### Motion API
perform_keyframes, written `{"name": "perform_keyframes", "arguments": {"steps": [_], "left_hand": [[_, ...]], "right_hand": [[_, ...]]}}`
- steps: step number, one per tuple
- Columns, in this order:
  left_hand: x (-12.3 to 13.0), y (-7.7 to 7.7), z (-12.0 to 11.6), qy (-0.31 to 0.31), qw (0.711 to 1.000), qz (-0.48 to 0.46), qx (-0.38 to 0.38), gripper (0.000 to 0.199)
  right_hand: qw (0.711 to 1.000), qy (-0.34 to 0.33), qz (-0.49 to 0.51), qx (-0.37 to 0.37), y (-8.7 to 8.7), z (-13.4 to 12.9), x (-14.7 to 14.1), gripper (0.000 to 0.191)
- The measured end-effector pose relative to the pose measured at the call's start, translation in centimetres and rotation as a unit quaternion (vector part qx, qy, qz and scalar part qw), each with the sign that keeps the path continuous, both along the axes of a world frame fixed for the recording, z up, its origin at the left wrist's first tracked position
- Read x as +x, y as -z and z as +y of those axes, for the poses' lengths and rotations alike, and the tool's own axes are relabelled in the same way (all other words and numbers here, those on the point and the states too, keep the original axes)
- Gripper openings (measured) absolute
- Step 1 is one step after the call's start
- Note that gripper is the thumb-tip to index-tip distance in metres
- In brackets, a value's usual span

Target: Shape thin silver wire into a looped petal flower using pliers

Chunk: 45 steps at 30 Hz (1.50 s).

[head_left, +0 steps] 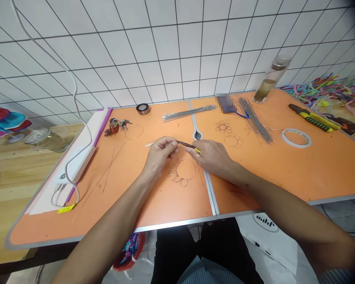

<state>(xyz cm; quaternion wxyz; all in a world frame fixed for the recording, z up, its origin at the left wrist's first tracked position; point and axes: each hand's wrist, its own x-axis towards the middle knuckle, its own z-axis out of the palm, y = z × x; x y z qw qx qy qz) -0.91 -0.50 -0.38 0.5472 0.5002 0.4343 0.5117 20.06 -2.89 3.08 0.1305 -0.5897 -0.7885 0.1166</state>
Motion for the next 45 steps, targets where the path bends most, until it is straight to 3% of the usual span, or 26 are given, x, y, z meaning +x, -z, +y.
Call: {"name": "perform_keyframes", "arguments": {"steps": [32, 45], "left_hand": [[-0.10, -0.20, 0.32, 0.003, 0.999, -0.001, 0.033, 0.026], [-0.11, 0.50, 0.87, 0.009, 0.999, -0.015, 0.035, 0.041]], "right_hand": [[1.000, -0.011, 0.017, -0.002, -0.15, -0.05, 0.17, 0.044], [1.000, -0.002, 0.011, -0.011, -0.15, 0.23, 0.15, 0.043]]}}
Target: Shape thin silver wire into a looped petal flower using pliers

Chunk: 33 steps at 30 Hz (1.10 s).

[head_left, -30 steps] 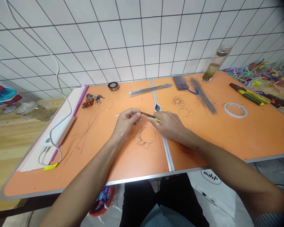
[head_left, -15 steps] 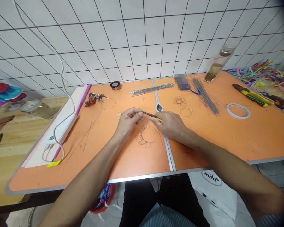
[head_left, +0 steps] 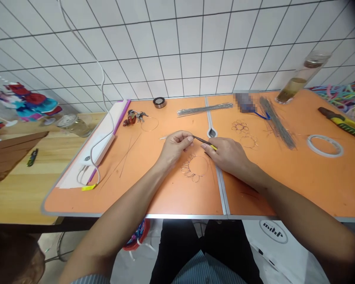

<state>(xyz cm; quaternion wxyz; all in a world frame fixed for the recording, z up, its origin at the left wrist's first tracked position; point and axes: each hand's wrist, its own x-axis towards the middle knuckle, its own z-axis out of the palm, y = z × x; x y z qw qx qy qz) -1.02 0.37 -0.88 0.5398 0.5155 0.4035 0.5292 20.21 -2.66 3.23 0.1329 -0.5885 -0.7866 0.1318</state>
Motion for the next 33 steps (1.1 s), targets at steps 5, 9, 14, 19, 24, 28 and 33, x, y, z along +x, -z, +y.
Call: {"name": "perform_keyframes", "arguments": {"steps": [5, 9, 14, 19, 24, 28, 33], "left_hand": [[-0.2, 0.1, 0.1, 0.008, 1.000, 0.001, 0.024, 0.036], [-0.3, -0.1, 0.0, 0.010, 0.999, 0.003, 0.035, 0.031], [-0.2, -0.2, -0.1, 0.005, 0.999, 0.004, 0.041, 0.032], [-0.1, -0.4, -0.2, 0.000, 0.999, 0.001, 0.043, 0.032], [-0.1, -0.2, -0.2, -0.001, 0.999, -0.004, 0.046, 0.033], [-0.2, -0.1, -0.2, -0.001, 0.999, -0.004, 0.054, 0.033], [-0.2, -0.2, -0.1, -0.001, 0.999, 0.004, 0.053, 0.037]], "right_hand": [[1.000, 0.001, 0.007, 0.016, 0.3, 0.1, 0.1, 0.045], [1.000, 0.003, 0.010, 0.021, 0.3, 0.1, 0.1, 0.046], [1.000, 0.005, 0.005, 0.024, 0.2, 0.0, 0.0, 0.046], [1.000, 0.006, 0.009, 0.015, -0.1, -0.2, 0.0, 0.046], [1.000, 0.006, 0.029, -0.001, -0.5, -0.4, -0.2, 0.046], [0.998, 0.005, 0.055, -0.019, -0.7, -0.5, -0.1, 0.045], [0.994, -0.007, 0.107, -0.032, -0.8, -0.5, 0.0, 0.047]]}}
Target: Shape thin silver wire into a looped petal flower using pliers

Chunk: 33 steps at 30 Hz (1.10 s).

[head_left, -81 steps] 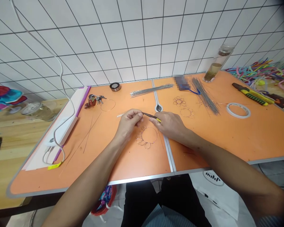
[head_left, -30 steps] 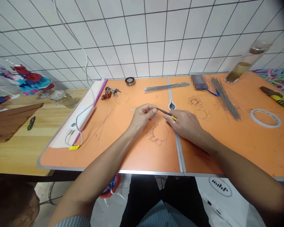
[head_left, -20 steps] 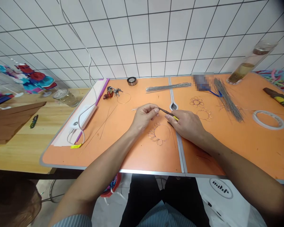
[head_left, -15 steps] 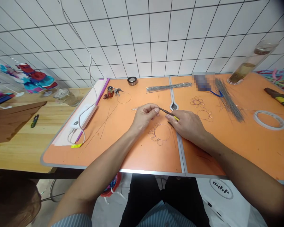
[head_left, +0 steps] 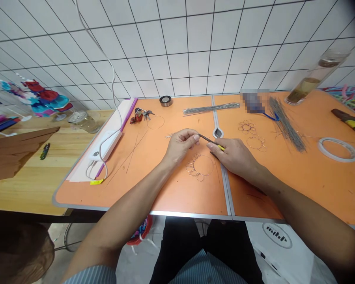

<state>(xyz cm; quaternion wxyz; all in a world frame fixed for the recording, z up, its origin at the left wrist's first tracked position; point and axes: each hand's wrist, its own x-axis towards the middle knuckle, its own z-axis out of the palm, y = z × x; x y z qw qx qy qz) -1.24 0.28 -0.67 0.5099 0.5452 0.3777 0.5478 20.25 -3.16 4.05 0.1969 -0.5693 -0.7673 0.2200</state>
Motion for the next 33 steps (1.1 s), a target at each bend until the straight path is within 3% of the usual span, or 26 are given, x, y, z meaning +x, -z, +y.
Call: {"name": "perform_keyframes", "arguments": {"steps": [10, 20, 33], "left_hand": [[-0.5, -0.2, 0.5, 0.005, 1.000, 0.008, 0.002, 0.051], [-1.3, 0.8, 1.3, 0.043, 0.999, -0.003, 0.011, 0.044], [-2.1, 0.8, 1.9, 0.093, 0.995, -0.025, -0.028, 0.047]], "right_hand": [[0.990, -0.028, 0.125, -0.057, -0.3, -0.2, 0.1, 0.050], [0.975, -0.062, 0.180, -0.119, -0.4, -0.3, 0.2, 0.053], [0.872, -0.087, 0.330, -0.352, -0.4, -0.5, 0.1, 0.053]]}}
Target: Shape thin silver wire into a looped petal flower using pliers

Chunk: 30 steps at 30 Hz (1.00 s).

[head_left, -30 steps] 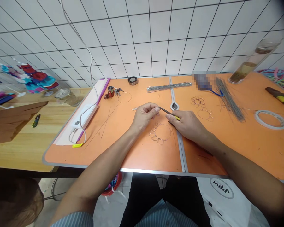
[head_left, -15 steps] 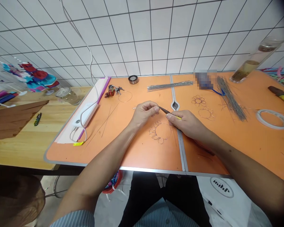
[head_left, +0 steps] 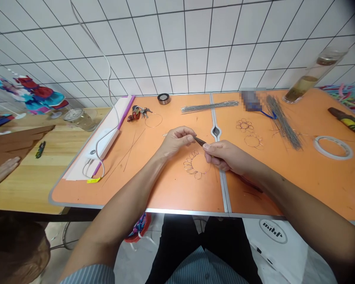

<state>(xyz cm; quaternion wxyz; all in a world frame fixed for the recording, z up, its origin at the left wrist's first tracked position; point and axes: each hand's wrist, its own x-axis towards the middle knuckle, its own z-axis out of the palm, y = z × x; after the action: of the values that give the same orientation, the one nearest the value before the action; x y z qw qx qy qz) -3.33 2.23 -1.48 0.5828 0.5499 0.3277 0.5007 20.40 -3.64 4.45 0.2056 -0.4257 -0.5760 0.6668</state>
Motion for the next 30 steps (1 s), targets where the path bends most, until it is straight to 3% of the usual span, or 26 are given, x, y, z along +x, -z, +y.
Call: {"name": "perform_keyframes", "arguments": {"steps": [5, 16, 30], "left_hand": [[0.0, 0.1, -0.1, 0.012, 1.000, -0.021, -0.004, 0.048], [-0.2, 0.7, -0.1, 0.044, 0.998, -0.041, -0.013, 0.050], [0.0, 0.7, -0.2, 0.027, 0.999, -0.025, -0.010, 0.046]], "right_hand": [[0.996, -0.047, 0.052, -0.058, 0.9, 0.6, 0.1, 0.057], [0.989, -0.065, 0.090, -0.100, 1.6, 0.9, 0.1, 0.058], [0.989, -0.028, 0.103, -0.101, 1.8, 0.9, -0.1, 0.056]]}}
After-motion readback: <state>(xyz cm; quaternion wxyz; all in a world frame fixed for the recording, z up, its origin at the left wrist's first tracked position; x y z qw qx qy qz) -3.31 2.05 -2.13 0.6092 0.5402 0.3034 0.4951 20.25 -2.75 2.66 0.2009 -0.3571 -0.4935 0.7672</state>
